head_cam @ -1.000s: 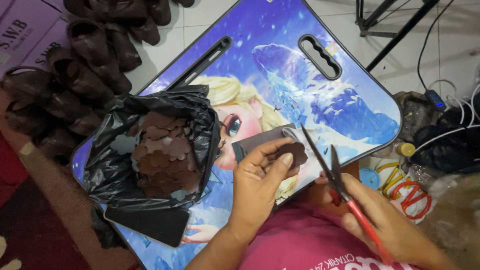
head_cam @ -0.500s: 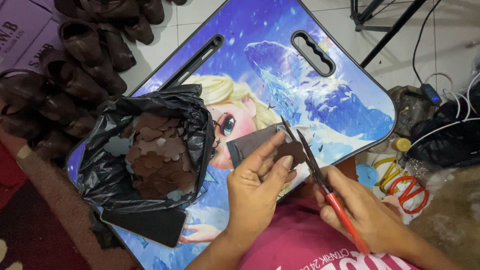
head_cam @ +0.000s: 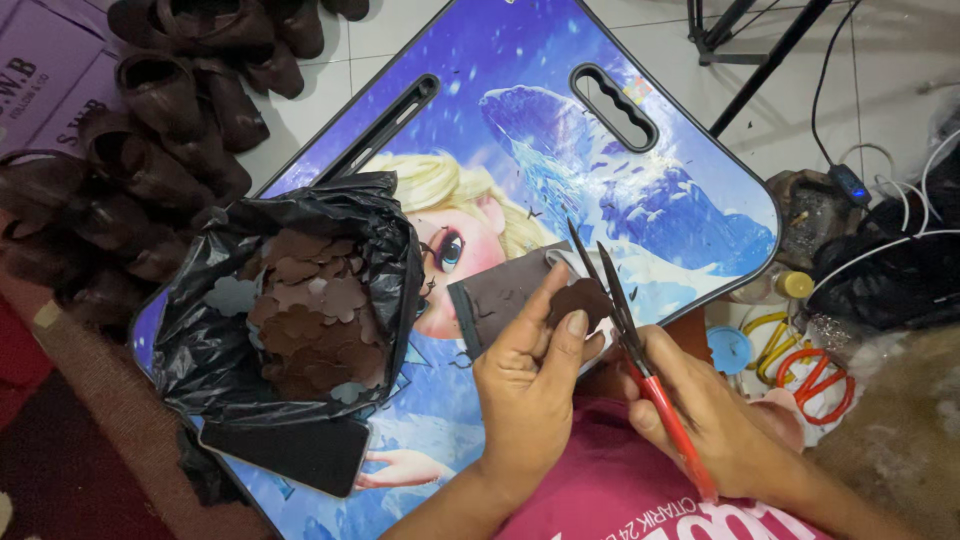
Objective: The person uses red-handled scissors to cut flower-shaped pieces from a sheet of brown material. They repeatedly cut out shapes and place them into a black plastic bag on the table.
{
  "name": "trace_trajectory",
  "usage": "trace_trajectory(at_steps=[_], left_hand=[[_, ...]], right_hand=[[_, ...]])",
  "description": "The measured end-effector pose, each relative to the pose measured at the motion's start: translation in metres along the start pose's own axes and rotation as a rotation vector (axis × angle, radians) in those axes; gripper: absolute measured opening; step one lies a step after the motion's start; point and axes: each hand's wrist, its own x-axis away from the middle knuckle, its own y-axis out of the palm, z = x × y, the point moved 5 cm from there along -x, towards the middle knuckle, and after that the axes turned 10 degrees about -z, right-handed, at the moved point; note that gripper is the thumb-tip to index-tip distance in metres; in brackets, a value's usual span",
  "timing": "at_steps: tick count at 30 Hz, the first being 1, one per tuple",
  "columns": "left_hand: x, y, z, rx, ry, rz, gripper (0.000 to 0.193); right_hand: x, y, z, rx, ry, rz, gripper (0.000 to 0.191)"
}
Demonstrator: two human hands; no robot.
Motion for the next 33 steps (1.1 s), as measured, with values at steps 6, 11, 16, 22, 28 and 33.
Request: trace_trajectory(at_steps=[6, 11, 16, 22, 28, 33], left_hand=[[0.004, 0.001, -0.004, -0.032, -0.003, 0.015, 0.045], [0.004, 0.003, -0.009, 0.013, -0.003, -0.001, 0.044], [0.001, -0.001, -0.013, 0.037, -0.029, 0.004, 0.045], [-0.001, -0.010, -0.015, 0.053, -0.103, -0.001, 0.048], [-0.005, -0.021, -0.011, 0.037, -0.137, -0.043, 0.053], [-0.008, -0.031, -0.008, 0.006, -0.170, -0.058, 0.055]], right_hand=[[0.002, 0.002, 0.002, 0.040, -0.027, -0.031, 0.037], [0.004, 0.002, 0.003, 0.048, -0.025, -0.022, 0.046], [0.003, 0.003, 0.008, 0.034, -0.035, -0.051, 0.045], [0.002, 0.004, 0.016, 0.043, -0.042, -0.074, 0.045], [-0.002, 0.002, 0.020, 0.066, -0.006, -0.117, 0.042], [-0.005, 0.000, 0.023, 0.140, 0.137, -0.131, 0.046]])
